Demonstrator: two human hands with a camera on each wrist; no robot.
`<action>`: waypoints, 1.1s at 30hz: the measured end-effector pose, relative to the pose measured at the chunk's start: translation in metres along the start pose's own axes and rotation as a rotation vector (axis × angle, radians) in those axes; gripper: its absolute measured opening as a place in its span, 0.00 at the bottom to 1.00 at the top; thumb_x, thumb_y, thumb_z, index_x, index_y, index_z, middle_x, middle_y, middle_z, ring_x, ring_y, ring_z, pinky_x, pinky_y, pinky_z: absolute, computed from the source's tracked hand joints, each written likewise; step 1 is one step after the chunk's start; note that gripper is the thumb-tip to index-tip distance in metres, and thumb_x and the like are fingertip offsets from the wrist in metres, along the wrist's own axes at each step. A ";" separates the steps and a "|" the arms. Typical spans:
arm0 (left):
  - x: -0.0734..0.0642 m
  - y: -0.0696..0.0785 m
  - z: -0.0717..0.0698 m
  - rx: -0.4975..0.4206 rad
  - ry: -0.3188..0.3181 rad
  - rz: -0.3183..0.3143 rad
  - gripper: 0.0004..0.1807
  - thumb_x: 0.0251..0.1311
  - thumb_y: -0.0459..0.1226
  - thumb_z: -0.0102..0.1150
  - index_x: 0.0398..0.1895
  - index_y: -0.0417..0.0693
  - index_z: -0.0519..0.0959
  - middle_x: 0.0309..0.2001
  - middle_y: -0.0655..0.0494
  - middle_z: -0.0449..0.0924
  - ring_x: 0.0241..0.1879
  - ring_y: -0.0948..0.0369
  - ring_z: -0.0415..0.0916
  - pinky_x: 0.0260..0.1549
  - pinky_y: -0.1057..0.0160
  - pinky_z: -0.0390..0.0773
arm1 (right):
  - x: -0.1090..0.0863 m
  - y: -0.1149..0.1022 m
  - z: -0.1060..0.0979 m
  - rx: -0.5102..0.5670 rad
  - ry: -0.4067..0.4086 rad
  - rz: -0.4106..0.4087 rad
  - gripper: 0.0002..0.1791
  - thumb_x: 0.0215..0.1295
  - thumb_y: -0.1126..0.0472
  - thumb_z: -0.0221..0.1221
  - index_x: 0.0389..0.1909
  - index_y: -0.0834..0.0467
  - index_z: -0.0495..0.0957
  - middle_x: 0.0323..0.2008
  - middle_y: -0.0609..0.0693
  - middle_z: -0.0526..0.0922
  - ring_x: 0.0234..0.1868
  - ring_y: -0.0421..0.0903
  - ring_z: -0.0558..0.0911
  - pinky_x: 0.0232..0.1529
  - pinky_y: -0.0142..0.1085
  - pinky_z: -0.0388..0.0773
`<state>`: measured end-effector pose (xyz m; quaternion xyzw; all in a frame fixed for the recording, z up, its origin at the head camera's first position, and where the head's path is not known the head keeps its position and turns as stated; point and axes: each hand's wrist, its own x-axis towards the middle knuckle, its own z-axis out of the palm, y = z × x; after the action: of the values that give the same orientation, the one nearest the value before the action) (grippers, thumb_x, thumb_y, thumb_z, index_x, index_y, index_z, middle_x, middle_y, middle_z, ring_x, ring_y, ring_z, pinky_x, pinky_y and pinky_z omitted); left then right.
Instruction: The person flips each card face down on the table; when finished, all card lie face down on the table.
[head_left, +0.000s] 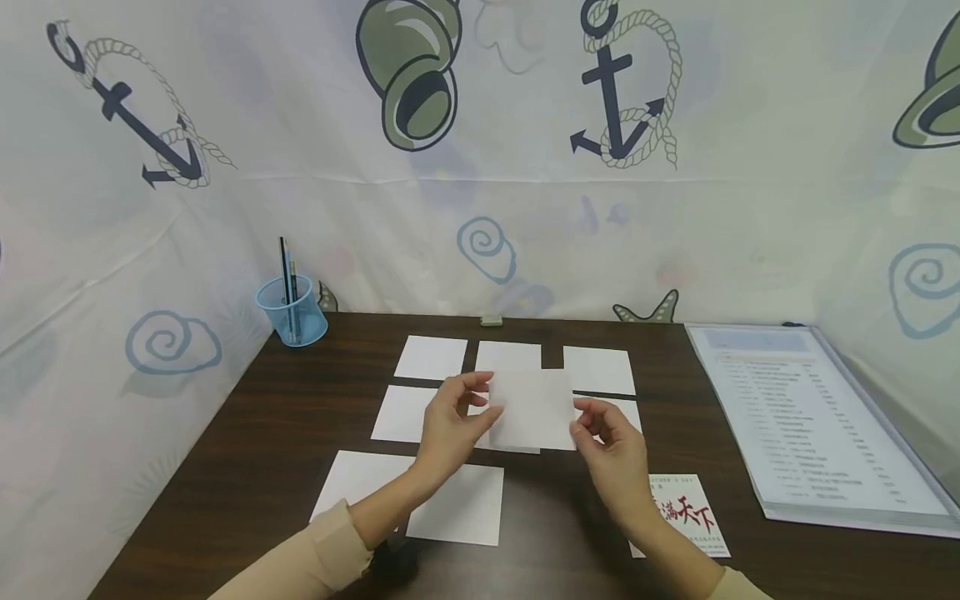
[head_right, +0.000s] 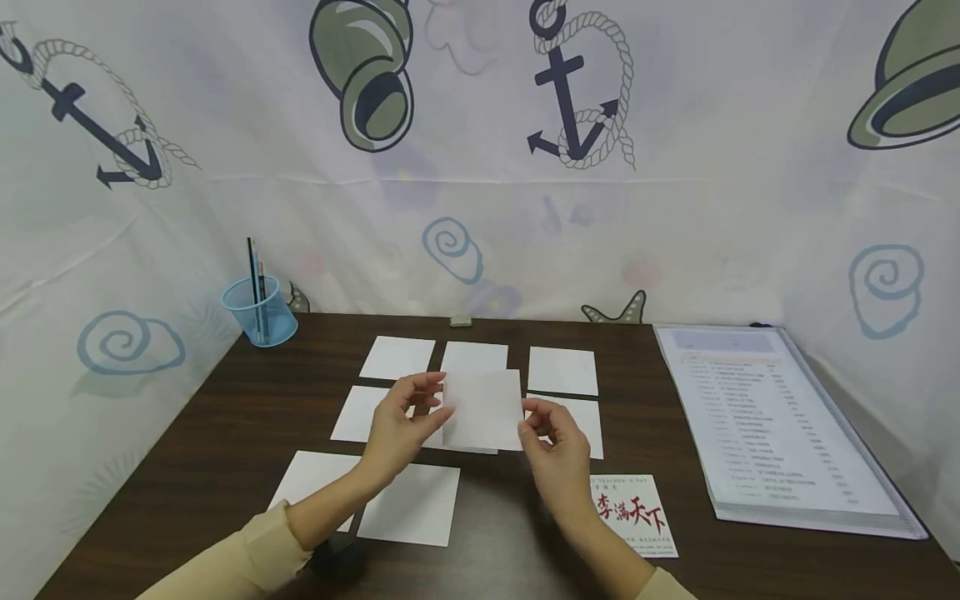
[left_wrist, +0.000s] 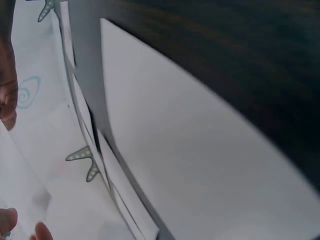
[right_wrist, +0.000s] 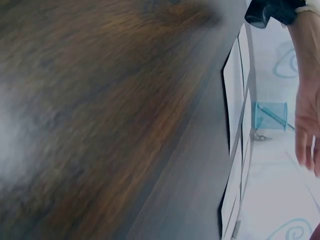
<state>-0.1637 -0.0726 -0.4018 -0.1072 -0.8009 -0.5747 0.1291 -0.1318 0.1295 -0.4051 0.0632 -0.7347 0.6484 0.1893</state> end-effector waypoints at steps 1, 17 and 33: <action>-0.001 -0.002 -0.001 -0.005 -0.005 -0.008 0.25 0.48 0.28 0.68 0.52 0.47 0.76 0.45 0.51 0.75 0.41 0.55 0.76 0.43 0.57 0.77 | 0.000 0.000 -0.002 -0.005 0.007 0.018 0.15 0.54 0.79 0.58 0.42 0.63 0.80 0.27 0.51 0.74 0.25 0.36 0.73 0.24 0.22 0.71; -0.019 0.004 -0.002 0.006 -0.193 -0.131 0.32 0.50 0.28 0.66 0.62 0.44 0.70 0.37 0.46 0.77 0.32 0.59 0.79 0.25 0.72 0.76 | -0.005 0.007 -0.022 -0.130 -0.120 0.188 0.22 0.56 0.76 0.60 0.52 0.61 0.73 0.29 0.53 0.75 0.24 0.38 0.73 0.27 0.28 0.76; -0.042 -0.012 0.002 0.224 -0.491 -0.057 0.40 0.45 0.30 0.70 0.64 0.31 0.64 0.31 0.55 0.78 0.24 0.73 0.77 0.24 0.73 0.76 | -0.028 0.017 -0.044 -0.237 -0.354 0.386 0.26 0.52 0.75 0.62 0.55 0.67 0.69 0.21 0.52 0.75 0.16 0.42 0.76 0.21 0.32 0.79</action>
<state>-0.1280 -0.0757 -0.4270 -0.2059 -0.8697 -0.4426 -0.0739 -0.1033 0.1707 -0.4266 0.0117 -0.8255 0.5609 -0.0627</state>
